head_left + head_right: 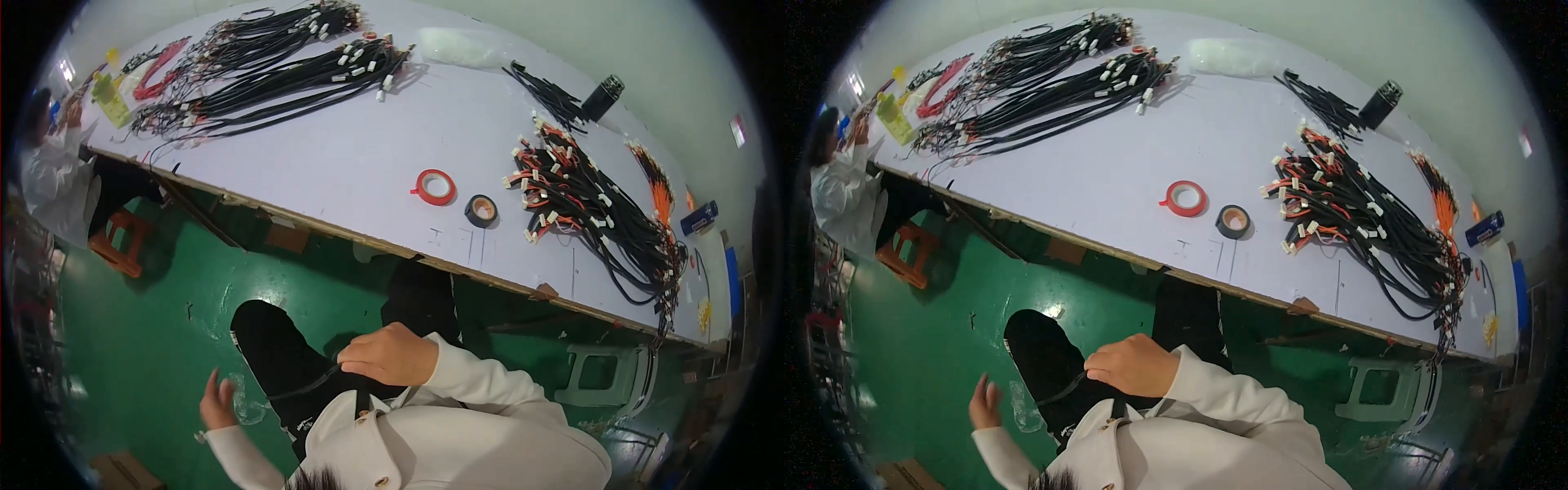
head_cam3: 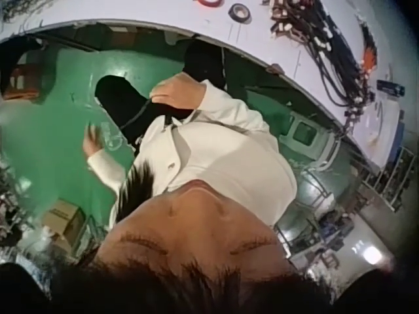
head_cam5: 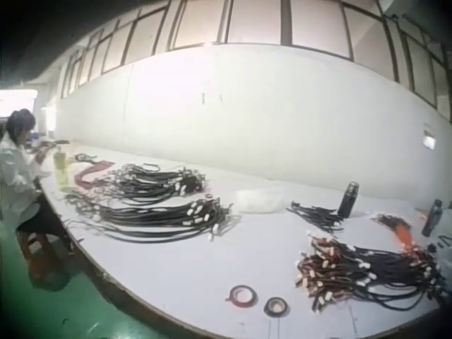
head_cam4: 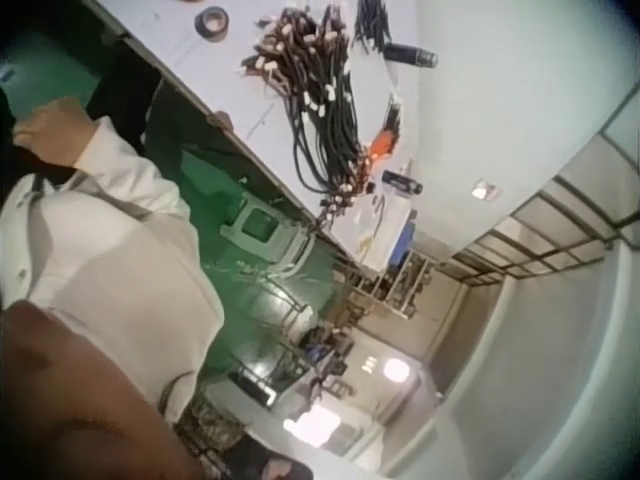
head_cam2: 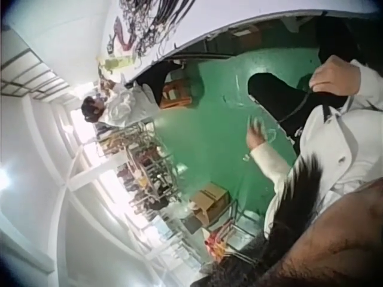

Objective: Wrapping electrical tape around segments and connectors of wire harnesses.

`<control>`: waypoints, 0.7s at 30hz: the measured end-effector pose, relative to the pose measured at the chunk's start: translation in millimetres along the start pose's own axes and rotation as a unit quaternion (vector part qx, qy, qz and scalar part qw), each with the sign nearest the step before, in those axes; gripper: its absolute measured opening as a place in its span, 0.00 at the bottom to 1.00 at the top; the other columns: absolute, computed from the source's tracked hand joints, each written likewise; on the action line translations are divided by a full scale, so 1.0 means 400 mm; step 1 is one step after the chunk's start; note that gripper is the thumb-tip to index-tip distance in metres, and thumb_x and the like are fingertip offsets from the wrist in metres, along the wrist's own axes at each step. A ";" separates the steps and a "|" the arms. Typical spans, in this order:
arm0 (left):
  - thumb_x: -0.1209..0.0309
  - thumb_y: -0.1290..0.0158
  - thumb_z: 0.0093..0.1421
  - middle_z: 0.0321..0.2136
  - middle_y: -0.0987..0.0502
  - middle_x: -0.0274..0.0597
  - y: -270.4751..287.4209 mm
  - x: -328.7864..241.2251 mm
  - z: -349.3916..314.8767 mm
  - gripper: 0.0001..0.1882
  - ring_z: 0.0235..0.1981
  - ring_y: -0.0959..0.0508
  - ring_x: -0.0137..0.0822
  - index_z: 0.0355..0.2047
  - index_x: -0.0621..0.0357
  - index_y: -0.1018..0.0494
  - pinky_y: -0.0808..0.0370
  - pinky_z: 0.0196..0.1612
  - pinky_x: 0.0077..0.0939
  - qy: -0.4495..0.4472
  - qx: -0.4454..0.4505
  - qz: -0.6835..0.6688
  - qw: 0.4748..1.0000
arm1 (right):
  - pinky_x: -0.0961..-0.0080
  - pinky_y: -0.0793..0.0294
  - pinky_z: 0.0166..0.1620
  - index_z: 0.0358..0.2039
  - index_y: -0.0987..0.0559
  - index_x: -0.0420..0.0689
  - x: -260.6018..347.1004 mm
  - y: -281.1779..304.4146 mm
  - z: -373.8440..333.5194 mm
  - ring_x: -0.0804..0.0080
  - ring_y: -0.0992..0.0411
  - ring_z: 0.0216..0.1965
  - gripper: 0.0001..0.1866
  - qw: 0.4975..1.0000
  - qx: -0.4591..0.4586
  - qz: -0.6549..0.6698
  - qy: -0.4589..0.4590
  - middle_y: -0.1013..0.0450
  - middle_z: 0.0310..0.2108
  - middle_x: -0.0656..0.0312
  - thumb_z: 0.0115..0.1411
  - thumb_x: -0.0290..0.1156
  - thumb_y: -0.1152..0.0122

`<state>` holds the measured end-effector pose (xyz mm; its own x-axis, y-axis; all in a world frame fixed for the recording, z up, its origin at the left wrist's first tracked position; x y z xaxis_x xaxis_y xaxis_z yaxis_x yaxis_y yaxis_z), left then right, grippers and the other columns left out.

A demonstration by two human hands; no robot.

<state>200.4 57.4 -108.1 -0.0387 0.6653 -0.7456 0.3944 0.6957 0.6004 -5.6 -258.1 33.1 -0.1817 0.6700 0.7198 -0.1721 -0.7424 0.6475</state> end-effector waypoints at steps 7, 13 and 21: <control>0.66 0.61 0.66 0.17 0.38 0.30 -0.416 -0.491 -0.250 0.15 0.18 0.41 0.20 0.43 0.63 0.31 0.46 0.21 0.14 -0.118 0.438 -0.266 0.851 | 0.68 0.29 0.36 0.35 0.23 0.47 0.029 0.140 0.036 0.61 0.29 0.34 0.12 0.992 -0.051 -0.112 0.033 0.31 0.31 0.60 0.49 0.34 0.38; 0.66 0.60 0.65 0.17 0.41 0.29 -0.408 -0.546 -0.242 0.19 0.18 0.45 0.20 0.55 0.59 0.37 0.50 0.20 0.13 -0.048 0.459 -0.344 0.818 | 0.66 0.42 0.58 0.51 0.30 0.41 -0.109 0.488 -0.093 0.53 0.38 0.55 0.27 0.906 -0.255 -0.289 -0.178 0.34 0.52 0.51 0.47 0.24 0.45; 0.66 0.62 0.61 0.20 0.37 0.32 -0.418 -0.548 -0.243 0.27 0.17 0.47 0.19 0.61 0.58 0.45 0.50 0.19 0.11 0.019 0.488 -0.416 0.767 | 0.71 0.35 0.48 0.51 0.30 0.39 -0.144 0.455 -0.095 0.62 0.33 0.43 0.22 0.910 -0.228 -0.286 -0.197 0.32 0.42 0.54 0.53 0.25 0.49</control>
<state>53.6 -178.6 -16.9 -0.6693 0.1207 -0.7332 0.7172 0.3626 -0.5950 -63.1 -431.6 99.8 0.4089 0.8252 0.3895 -0.5291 -0.1334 0.8380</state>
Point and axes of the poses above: each hand's wrist, its own z-axis towards the middle knuckle, its own y-axis out of the back of the hand, x = y × z, the point moved 8 cm from there along z, towards the middle knuckle
